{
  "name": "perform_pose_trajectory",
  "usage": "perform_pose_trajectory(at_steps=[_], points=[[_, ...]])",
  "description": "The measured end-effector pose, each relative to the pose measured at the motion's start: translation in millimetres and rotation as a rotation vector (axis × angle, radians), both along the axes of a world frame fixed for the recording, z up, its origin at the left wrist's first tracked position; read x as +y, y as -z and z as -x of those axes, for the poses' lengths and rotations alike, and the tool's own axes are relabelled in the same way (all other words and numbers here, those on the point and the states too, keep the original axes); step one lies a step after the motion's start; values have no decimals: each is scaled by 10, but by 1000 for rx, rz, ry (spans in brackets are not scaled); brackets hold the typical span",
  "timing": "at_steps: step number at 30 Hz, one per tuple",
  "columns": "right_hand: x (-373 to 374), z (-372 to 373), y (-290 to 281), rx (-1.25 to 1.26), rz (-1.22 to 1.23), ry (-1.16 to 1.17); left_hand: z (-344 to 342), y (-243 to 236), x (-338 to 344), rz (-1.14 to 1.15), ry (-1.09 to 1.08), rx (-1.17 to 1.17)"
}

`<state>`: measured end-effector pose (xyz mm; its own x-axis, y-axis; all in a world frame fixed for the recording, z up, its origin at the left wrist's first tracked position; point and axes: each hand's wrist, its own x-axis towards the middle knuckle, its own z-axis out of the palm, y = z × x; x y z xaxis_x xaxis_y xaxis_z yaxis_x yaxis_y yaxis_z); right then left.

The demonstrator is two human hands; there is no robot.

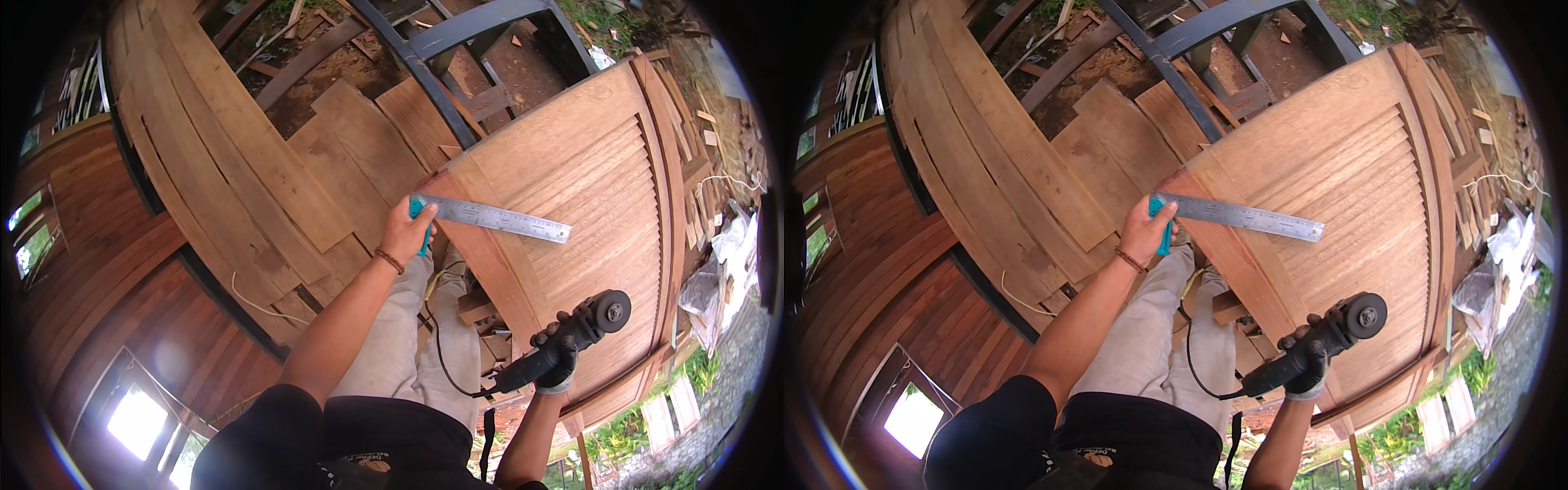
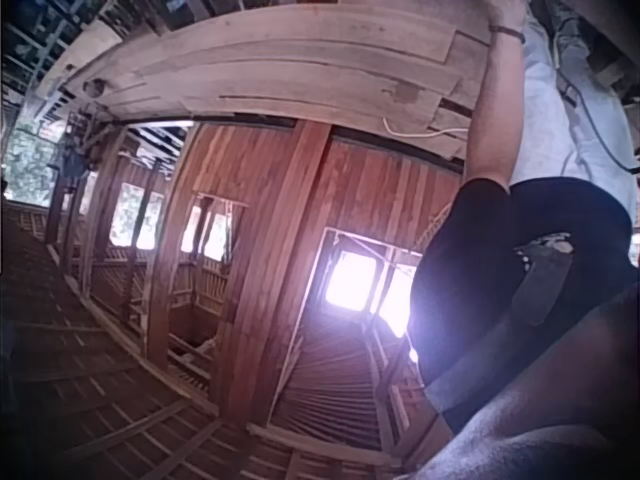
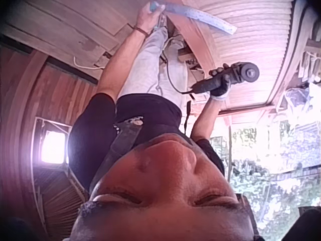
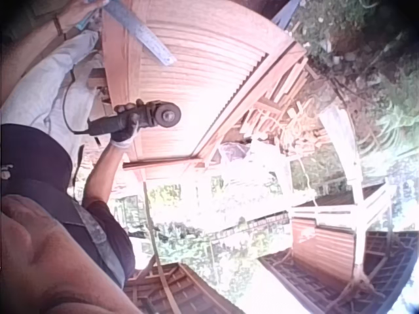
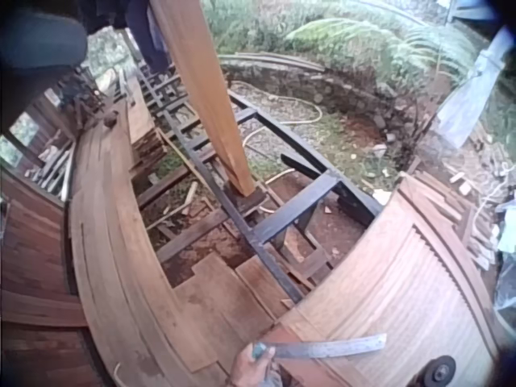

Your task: The person uses an angle grinder to smooth the edges of a wooden slatted panel, then measures and marks it with a ruler and pencil. They switch to a hand saw to cut along the marked line on the panel's frame.

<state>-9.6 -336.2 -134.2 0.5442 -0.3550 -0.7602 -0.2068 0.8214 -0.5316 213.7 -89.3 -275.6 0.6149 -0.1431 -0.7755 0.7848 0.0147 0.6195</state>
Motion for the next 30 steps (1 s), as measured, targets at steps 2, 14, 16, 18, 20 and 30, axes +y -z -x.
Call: perform_pose_trajectory(at_steps=[2,14,16,18,20,30], points=[[-2,1,1,-9,-7,6,-9,-12,8,6,23,9],[1,45,10,-11,3,15,-8,-3,38,-36,52,2],[-11,76,37,-12,2,25,-6,-51,66,-129,81,-38],[-31,93,22,-42,-16,53,49,-209,66,-267,109,-114],[-58,146,25,-77,-11,60,245,-451,-25,-256,39,-172],[-306,111,-30,-225,-45,85,995,-222,-1944,56,357,-151]])
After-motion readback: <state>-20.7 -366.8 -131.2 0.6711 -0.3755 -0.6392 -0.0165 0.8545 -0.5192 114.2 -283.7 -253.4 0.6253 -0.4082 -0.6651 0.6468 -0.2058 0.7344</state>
